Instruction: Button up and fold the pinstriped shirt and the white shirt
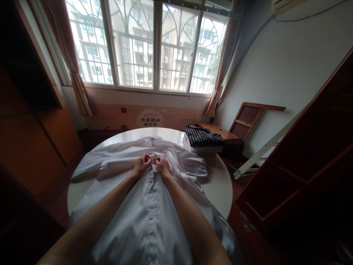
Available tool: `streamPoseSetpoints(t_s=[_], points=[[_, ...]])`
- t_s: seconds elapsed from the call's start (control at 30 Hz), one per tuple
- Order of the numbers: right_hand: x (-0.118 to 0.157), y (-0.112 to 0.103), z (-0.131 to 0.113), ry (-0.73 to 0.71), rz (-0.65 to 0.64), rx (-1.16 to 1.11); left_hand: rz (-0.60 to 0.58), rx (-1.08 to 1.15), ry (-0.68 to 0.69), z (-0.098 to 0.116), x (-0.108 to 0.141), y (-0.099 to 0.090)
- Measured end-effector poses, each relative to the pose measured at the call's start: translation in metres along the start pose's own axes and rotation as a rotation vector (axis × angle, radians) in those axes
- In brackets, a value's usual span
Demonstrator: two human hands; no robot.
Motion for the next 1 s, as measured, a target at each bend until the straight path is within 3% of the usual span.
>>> streamPoseSetpoints(t_s=[0.3, 0.6, 1.0], points=[[0.003, -0.006, 0.000, 0.049, 0.108, -0.108, -0.055, -0.066, 0.074, -0.001, -0.001, 0.002], [0.004, -0.005, 0.000, -0.023, 0.068, -0.089, -0.111, 0.238, 0.093, -0.004, -0.002, -0.003], [0.012, -0.005, -0.009, -0.162, 0.074, 0.065, -0.120, 0.344, 0.073, -0.008, -0.003, -0.001]])
Point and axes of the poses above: each hand's wrist, its own x-axis away from the middle knuckle, its own y-axis out of the palm, z = x × y, the point moved 1 cm from there along -x, towards the middle knuckle, and after that the axes turned 6 degrees about z, right-handed, at the moved point
